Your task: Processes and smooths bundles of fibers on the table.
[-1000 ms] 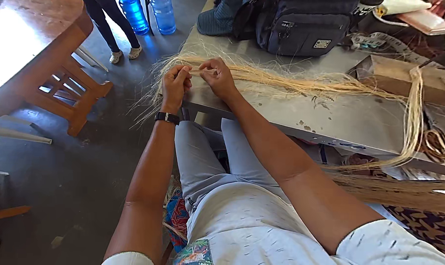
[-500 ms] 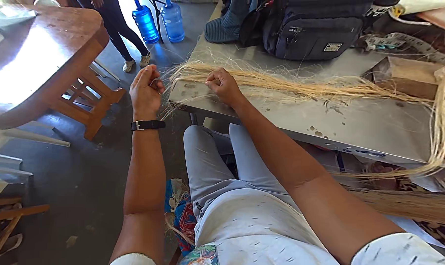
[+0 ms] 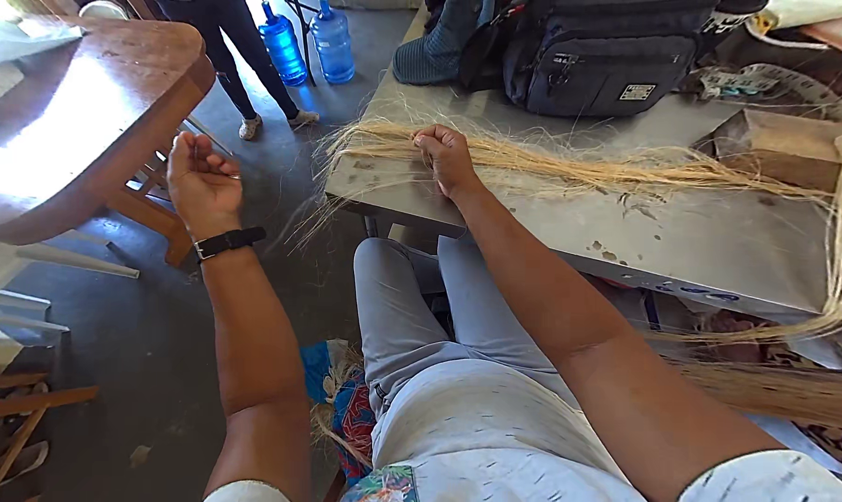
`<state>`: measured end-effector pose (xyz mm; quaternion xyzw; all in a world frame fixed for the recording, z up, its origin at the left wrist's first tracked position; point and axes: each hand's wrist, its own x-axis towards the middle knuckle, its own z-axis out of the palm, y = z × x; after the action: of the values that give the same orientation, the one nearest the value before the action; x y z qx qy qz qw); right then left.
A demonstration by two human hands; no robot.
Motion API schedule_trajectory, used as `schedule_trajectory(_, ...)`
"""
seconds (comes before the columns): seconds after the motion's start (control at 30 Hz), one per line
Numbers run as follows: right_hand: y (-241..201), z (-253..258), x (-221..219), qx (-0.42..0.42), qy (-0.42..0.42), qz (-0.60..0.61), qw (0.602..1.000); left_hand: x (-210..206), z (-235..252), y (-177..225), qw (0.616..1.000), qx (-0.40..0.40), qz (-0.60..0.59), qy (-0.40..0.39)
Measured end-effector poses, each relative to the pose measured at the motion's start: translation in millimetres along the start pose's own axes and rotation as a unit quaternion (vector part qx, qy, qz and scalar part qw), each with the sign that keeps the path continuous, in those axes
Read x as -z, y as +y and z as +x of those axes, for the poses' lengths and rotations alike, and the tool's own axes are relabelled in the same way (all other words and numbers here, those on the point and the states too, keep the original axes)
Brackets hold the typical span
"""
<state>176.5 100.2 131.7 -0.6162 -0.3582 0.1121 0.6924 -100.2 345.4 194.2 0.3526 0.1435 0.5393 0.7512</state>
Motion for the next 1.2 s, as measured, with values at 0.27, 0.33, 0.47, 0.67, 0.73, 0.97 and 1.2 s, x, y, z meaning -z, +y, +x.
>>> schedule_trajectory(0.27, -1, 1, 2, 0.004, -0.002, 0.038, 0.999, -16, -29, 3, 0.987, -0.072, 0.139, 0.026)
schedule_trajectory(0.33, -3, 0, 2, 0.012, -0.018, 0.029, 0.999, -35, -46, -14, 0.962, -0.030, 0.249, -0.107)
schedule_trajectory(0.47, -6, -3, 2, 0.019, -0.048, -0.009, 0.999, -81, -71, -77, 0.859, 0.066, 0.418, -0.288)
schedule_trajectory(0.67, -10, -8, 0, 0.060, -0.094, -0.085, 0.990, -117, -83, -143, 0.848, 0.031, 0.470, -0.242)
schedule_trajectory(0.73, -12, -9, -2, 0.066, -0.096, -0.112, 0.987, -116, -83, -142, 0.865, 0.022, 0.454, -0.213)
schedule_trajectory(0.97, -31, -25, 3, 0.223, -0.015, -0.313, 0.923, -96, -72, -132, 0.900, 0.038, 0.393, -0.183)
schedule_trajectory(1.2, -115, -89, 91, 0.260, -0.015, -0.343, 0.902, -78, -60, -139, 0.933, 0.080, 0.299, -0.182)
